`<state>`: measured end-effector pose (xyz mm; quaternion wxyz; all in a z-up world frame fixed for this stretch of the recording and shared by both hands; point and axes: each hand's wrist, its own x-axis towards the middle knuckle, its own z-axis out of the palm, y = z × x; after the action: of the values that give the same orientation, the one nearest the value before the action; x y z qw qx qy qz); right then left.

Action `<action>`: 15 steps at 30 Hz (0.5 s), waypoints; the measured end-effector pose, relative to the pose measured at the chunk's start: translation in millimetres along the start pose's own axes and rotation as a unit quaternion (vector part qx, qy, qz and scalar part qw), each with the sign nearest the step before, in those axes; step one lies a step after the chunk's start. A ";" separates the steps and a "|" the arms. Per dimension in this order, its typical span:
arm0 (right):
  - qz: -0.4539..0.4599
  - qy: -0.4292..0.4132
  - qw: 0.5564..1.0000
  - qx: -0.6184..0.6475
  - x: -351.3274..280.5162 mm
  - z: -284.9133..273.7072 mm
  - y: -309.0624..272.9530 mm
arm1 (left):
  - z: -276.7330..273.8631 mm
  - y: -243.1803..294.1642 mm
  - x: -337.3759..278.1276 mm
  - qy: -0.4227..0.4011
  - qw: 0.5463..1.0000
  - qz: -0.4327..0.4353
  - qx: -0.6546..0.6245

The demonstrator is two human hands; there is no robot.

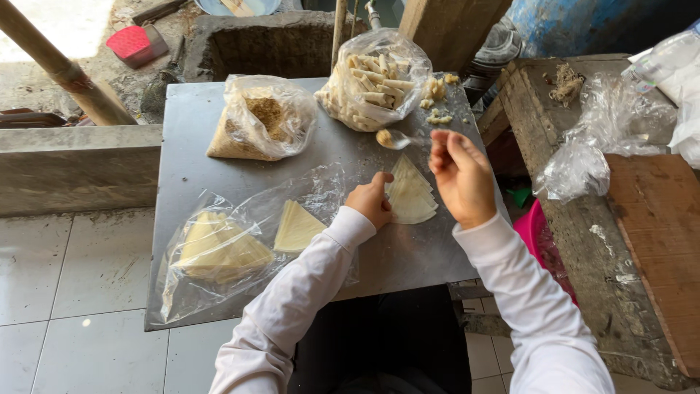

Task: The person folds triangular dough wrappers by hand on a metal table, using a spoon to scoop filling from a plastic bag onto the wrappers before folding them into shapes.

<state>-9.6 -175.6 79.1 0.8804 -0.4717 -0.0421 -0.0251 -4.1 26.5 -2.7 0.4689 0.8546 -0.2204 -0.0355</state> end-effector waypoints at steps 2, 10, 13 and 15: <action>0.000 0.020 1.000 -0.023 -17.7 -27.7 -3.0 | 1.4 -1.0 -0.1 -0.001 1.000 0.004 0.002; 0.065 0.045 0.985 -0.154 -65.9 -102.4 15.3 | -9.9 16.5 -6.0 -0.020 0.999 -0.013 0.023; 0.079 0.033 0.979 -0.186 -68.3 -108.3 20.7 | -15.8 27.2 -9.3 -0.038 0.998 -0.036 0.041; 0.078 0.015 0.976 -0.202 -68.1 -109.2 24.6 | -15.5 30.2 -12.1 -0.043 0.997 -0.030 0.051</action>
<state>-69.8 -252.7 -8.1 0.7667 -0.6412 0.0141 0.0283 -21.3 29.6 28.9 0.4140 0.8811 -0.2164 -0.0744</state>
